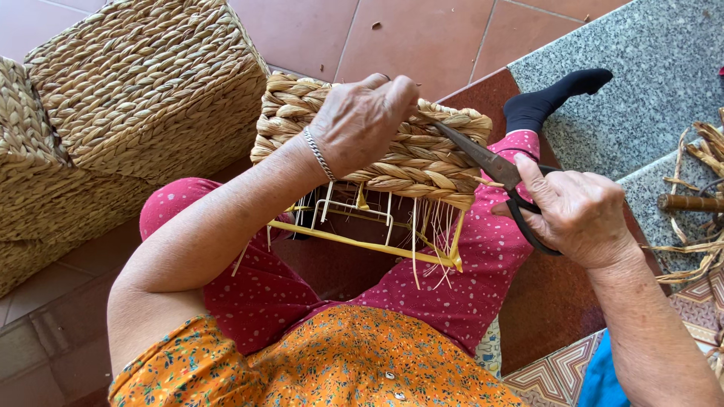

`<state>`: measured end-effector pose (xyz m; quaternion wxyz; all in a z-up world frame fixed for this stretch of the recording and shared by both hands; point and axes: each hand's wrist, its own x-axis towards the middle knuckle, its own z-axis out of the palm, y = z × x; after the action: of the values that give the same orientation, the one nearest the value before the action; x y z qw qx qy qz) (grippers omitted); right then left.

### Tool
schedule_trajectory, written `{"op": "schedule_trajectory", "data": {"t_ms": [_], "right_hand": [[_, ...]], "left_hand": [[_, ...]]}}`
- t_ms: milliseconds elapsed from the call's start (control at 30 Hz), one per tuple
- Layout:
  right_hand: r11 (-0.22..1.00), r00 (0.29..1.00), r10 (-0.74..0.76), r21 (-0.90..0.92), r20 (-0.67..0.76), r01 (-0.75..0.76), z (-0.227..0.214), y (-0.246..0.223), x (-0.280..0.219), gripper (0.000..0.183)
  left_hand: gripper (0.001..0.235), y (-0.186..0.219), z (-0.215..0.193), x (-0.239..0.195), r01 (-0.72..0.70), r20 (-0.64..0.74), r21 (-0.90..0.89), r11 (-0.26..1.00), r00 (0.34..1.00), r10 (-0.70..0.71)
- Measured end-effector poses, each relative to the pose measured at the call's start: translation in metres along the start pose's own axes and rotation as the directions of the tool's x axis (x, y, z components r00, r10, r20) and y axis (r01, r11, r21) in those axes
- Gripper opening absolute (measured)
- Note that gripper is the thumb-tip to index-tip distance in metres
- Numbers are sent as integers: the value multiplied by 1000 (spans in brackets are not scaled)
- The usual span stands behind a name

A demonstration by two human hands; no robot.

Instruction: The person sits on the floor and uses scissors to trim excess woven material from the edges of a rectangular basket. They rotate the basket to access different sides and continue cutting protruding strands.

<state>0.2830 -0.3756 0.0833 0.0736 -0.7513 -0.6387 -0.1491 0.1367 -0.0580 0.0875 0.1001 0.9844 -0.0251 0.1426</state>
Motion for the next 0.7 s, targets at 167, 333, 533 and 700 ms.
{"op": "schedule_trajectory", "data": {"t_ms": [167, 333, 533, 700], "right_hand": [[967, 978, 176, 203, -109, -151, 9, 2, -25, 66], [829, 893, 437, 433, -108, -354, 22, -2, -70, 66], [796, 881, 471, 457, -54, -397, 29, -25, -119, 73], [845, 901, 432, 368, -40, -389, 23, -39, -123, 73]], "left_hand": [[11, 1, -27, -16, -135, -189, -156, 979, 976, 104], [3, 27, -61, -40, -172, -56, -569, 804, 984, 171], [12, 54, -84, -45, -125, 253, -729, 672, 864, 436], [18, 78, -38, -4, -280, 3, -437, 855, 950, 312]]}}
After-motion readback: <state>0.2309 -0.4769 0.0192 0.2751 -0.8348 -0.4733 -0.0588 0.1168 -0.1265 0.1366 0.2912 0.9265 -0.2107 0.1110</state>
